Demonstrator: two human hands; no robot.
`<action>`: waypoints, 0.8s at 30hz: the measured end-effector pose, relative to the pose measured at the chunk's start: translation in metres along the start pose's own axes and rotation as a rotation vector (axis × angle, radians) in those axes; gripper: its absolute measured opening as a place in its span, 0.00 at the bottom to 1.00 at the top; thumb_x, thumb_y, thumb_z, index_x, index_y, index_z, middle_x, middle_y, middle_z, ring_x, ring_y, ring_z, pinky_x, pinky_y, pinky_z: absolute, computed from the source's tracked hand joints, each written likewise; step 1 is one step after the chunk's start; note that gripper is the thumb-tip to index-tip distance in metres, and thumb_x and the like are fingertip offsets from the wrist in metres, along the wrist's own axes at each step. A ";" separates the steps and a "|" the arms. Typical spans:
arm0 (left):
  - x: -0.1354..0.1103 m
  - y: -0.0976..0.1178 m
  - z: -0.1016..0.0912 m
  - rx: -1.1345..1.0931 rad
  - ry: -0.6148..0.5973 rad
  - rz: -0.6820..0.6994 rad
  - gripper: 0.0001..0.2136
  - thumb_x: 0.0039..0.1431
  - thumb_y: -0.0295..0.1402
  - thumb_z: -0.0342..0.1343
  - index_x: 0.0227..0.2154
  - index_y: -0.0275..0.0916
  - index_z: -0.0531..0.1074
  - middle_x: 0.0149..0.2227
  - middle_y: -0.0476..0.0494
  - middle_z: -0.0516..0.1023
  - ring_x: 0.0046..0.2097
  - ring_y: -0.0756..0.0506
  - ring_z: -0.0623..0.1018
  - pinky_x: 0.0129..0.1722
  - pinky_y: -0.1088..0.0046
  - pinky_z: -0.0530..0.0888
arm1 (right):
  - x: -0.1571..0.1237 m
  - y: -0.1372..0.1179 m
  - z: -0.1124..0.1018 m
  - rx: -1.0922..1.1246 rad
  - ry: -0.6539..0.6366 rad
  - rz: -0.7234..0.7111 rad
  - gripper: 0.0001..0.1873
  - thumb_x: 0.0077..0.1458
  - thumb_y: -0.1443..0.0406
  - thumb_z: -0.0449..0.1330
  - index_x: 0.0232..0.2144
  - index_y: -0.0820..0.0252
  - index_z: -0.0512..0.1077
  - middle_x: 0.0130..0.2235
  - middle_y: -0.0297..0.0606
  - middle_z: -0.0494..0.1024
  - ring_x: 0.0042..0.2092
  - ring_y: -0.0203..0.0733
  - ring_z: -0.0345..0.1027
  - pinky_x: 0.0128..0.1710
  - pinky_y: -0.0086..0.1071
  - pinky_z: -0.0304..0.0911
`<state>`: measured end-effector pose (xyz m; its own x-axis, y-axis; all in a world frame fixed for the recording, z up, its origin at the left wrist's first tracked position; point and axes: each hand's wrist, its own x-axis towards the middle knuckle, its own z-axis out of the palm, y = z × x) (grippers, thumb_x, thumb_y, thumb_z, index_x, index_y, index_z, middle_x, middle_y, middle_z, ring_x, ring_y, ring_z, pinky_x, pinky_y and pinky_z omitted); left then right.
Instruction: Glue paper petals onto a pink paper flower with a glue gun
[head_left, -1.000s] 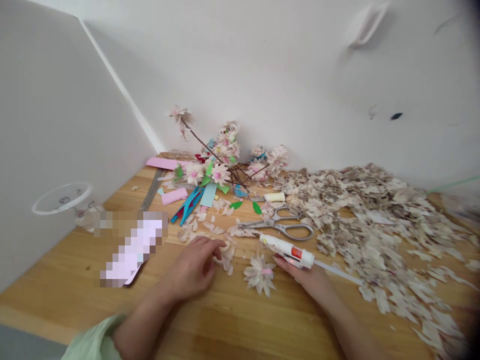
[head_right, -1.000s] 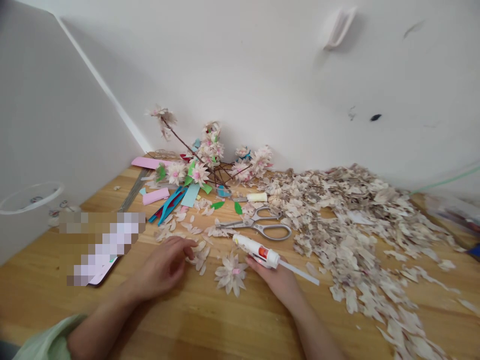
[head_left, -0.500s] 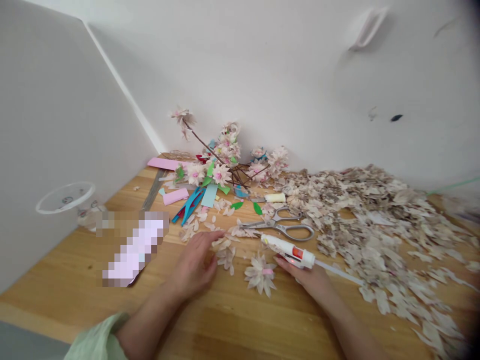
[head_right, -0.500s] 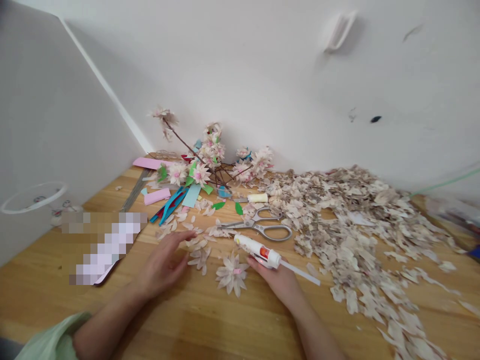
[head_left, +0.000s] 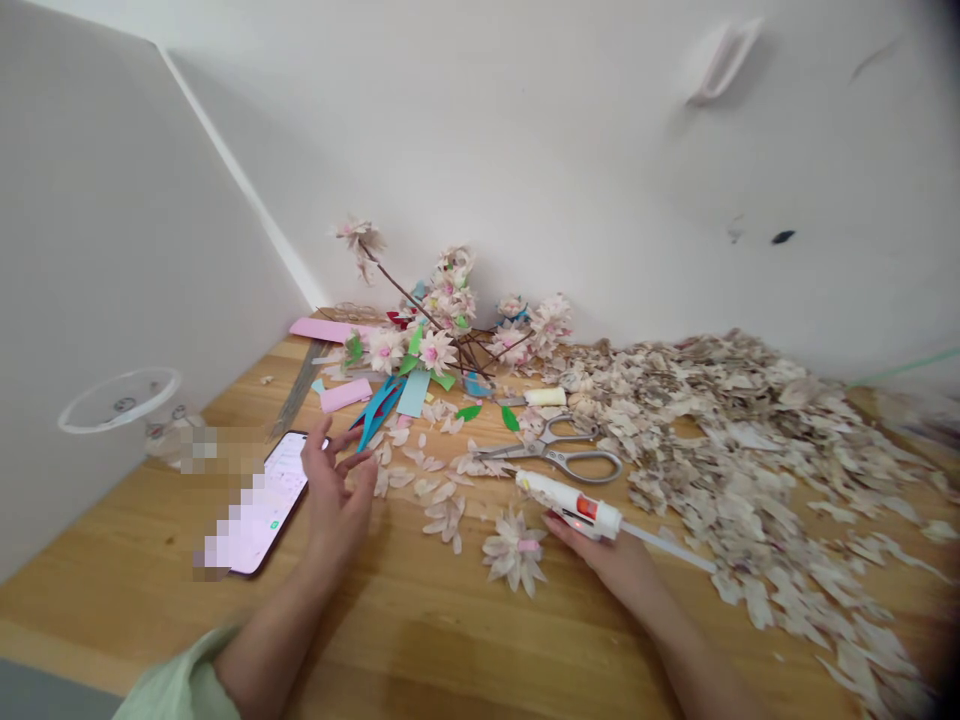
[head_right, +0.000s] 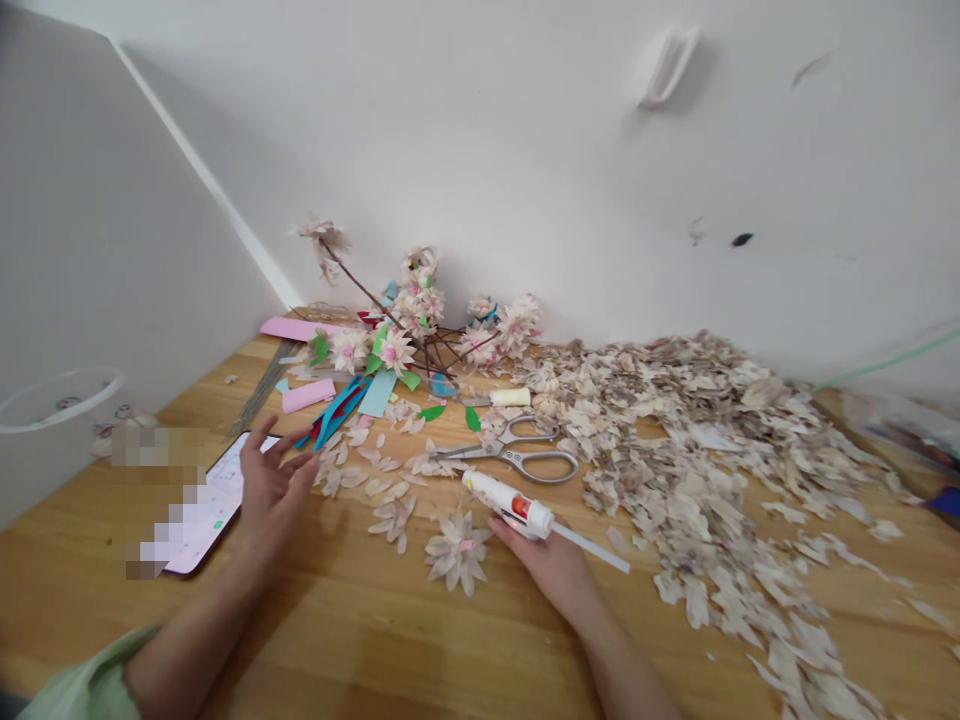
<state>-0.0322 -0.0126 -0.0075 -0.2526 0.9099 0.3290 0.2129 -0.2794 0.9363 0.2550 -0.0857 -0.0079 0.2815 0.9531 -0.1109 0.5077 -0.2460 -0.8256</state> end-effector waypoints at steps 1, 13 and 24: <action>0.002 -0.002 -0.002 0.061 -0.074 -0.012 0.28 0.55 0.36 0.54 0.57 0.44 0.51 0.49 0.38 0.67 0.48 0.44 0.74 0.43 0.64 0.74 | 0.000 0.000 0.000 0.002 0.001 -0.003 0.17 0.44 0.52 0.61 0.33 0.54 0.79 0.39 0.37 0.82 0.44 0.56 0.75 0.46 0.44 0.69; 0.015 -0.006 -0.014 0.711 -0.674 0.405 0.24 0.53 0.25 0.49 0.54 0.38 0.59 0.48 0.39 0.75 0.50 0.41 0.75 0.50 0.60 0.72 | 0.004 0.003 -0.001 0.050 -0.015 -0.007 0.18 0.40 0.52 0.63 0.31 0.55 0.80 0.36 0.38 0.83 0.41 0.58 0.76 0.42 0.43 0.71; 0.030 0.003 0.019 0.798 -0.759 0.430 0.22 0.51 0.21 0.51 0.50 0.39 0.66 0.44 0.41 0.78 0.49 0.41 0.74 0.49 0.61 0.71 | 0.003 0.007 0.005 0.077 0.030 0.001 0.18 0.40 0.51 0.63 0.30 0.54 0.80 0.35 0.39 0.83 0.40 0.57 0.76 0.40 0.42 0.72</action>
<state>-0.0212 0.0199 0.0030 0.5520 0.8121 0.1890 0.7409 -0.5817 0.3356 0.2551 -0.0839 -0.0164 0.3067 0.9469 -0.0967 0.4436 -0.2321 -0.8657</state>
